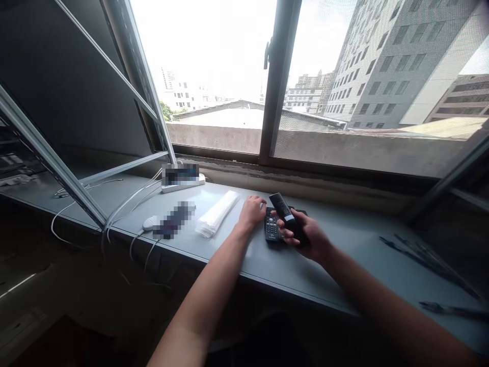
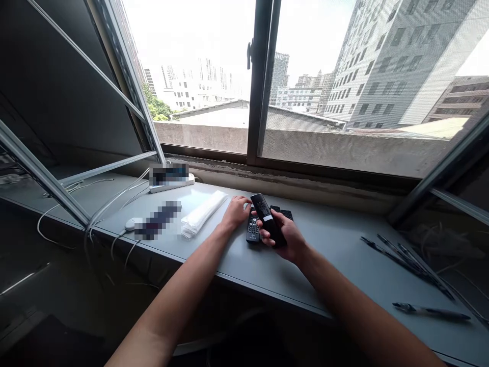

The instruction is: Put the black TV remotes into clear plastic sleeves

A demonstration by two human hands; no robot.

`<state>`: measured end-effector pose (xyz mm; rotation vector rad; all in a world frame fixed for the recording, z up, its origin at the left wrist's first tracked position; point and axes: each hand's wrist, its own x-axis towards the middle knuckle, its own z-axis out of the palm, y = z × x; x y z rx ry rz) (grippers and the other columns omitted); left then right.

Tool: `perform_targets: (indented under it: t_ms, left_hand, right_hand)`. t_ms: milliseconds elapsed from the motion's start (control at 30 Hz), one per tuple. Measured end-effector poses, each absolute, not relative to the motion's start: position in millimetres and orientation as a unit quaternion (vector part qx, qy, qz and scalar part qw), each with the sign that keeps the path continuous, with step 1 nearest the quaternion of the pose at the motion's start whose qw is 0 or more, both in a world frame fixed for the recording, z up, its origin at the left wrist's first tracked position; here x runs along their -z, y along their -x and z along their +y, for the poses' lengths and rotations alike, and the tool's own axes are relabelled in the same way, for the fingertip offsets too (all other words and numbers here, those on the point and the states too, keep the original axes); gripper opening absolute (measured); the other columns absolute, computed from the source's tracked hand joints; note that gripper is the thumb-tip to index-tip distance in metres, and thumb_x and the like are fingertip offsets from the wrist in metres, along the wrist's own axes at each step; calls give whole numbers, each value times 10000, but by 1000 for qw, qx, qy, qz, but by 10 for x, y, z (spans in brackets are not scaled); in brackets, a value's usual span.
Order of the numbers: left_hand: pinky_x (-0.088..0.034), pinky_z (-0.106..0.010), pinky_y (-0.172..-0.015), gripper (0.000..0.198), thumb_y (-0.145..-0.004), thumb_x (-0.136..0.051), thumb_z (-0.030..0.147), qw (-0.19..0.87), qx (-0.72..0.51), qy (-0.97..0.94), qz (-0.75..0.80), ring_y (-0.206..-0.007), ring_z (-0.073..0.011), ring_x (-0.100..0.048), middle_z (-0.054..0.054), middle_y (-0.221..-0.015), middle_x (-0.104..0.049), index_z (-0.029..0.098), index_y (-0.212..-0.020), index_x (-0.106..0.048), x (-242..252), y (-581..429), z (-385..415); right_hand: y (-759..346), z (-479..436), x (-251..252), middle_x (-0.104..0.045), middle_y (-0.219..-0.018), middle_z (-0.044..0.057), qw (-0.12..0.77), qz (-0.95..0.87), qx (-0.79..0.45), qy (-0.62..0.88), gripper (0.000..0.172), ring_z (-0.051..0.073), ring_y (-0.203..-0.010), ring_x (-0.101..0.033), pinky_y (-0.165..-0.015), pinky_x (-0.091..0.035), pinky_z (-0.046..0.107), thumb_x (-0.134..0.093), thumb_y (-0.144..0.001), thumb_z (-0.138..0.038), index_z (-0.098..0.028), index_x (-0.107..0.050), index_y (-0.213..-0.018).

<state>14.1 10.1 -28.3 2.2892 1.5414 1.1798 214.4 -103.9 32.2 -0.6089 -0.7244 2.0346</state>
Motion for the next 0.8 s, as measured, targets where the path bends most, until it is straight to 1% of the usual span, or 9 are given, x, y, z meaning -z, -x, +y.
perform_targets:
  t_ms: [167,267,333,433,500,567,667,733,800]
  left_hand:
    - [-532,-403,-1132,229,-1008,-632,161,67,-392,-763,510,-1232,-282,-658,-104,-1132,-781,192,-1089,-843,271,-140,93]
    - [-535,-407,-1121,215,-1016,-636,174,64,-388,-765,509,-1223,-287,-659,-107,-1140,-784,183,-1079,-841,263,-140,91]
    - [-535,-407,-1120,213,-1019,-638,178,64,-385,-765,512,-1228,-286,-660,-107,-1149,-785,189,-1081,-842,259,-140,89]
    - [-532,-409,-1130,220,-1012,-638,165,67,-382,-765,515,-1240,-289,-660,-106,-1154,-787,191,-1088,-843,251,-140,85]
    - [-531,-408,-1135,228,-1005,-636,153,70,-382,-764,515,-1250,-292,-658,-103,-1155,-790,192,-1092,-843,246,-140,82]
    - [-532,-404,-1137,232,-1000,-637,150,73,-381,-765,515,-1255,-291,-657,-100,-1159,-789,200,-1093,-844,244,-138,82]
    - [-534,-405,-1134,223,-1003,-641,164,71,-379,-764,517,-1253,-289,-659,-105,-1163,-782,202,-1093,-842,253,-134,88]
    - [-533,-407,-1136,216,-1007,-641,174,68,-381,-764,516,-1253,-288,-658,-107,-1159,-779,198,-1092,-839,263,-131,94]
    - [-528,-406,-1141,216,-1007,-640,172,68,-384,-765,513,-1257,-288,-657,-105,-1158,-782,194,-1093,-837,270,-130,99]
  right_hand:
    - [-2125,-1048,-310,-688,-883,68,457,-282,-800,268,269,165,-648,-616,-436,-543,226,-621,-1094,-346,-175,-723,-1274]
    - [-2116,-1034,-287,-694,-872,52,474,-280,-786,281,184,167,-687,-664,-491,-591,233,-673,-1079,-295,-188,-732,-1216]
    - [-2116,-1023,-281,-731,-903,60,474,-276,-782,295,156,167,-705,-701,-546,-638,246,-672,-1072,-243,-184,-731,-1204]
    - [-2122,-1010,-293,-803,-1021,106,470,-258,-779,326,213,181,-759,-769,-627,-694,262,-641,-1061,-164,-158,-714,-1261]
    - [-2123,-1006,-305,-825,-1106,149,466,-246,-782,333,257,201,-803,-799,-660,-712,277,-617,-1061,-151,-136,-696,-1304]
    - [-2120,-1004,-311,-827,-1151,182,467,-239,-788,323,270,220,-812,-802,-631,-706,288,-580,-1077,-175,-127,-685,-1322]
    - [-2116,-1002,-303,-822,-1120,209,468,-249,-793,299,274,229,-749,-764,-477,-624,271,-510,-1111,-243,-129,-682,-1291]
    - [-2119,-1004,-294,-809,-1039,190,464,-260,-797,286,287,207,-664,-702,-412,-556,251,-480,-1123,-282,-135,-681,-1265]
    - [-2126,-1009,-291,-771,-937,140,454,-268,-804,274,300,181,-595,-629,-401,-528,240,-467,-1123,-292,-144,-682,-1270]
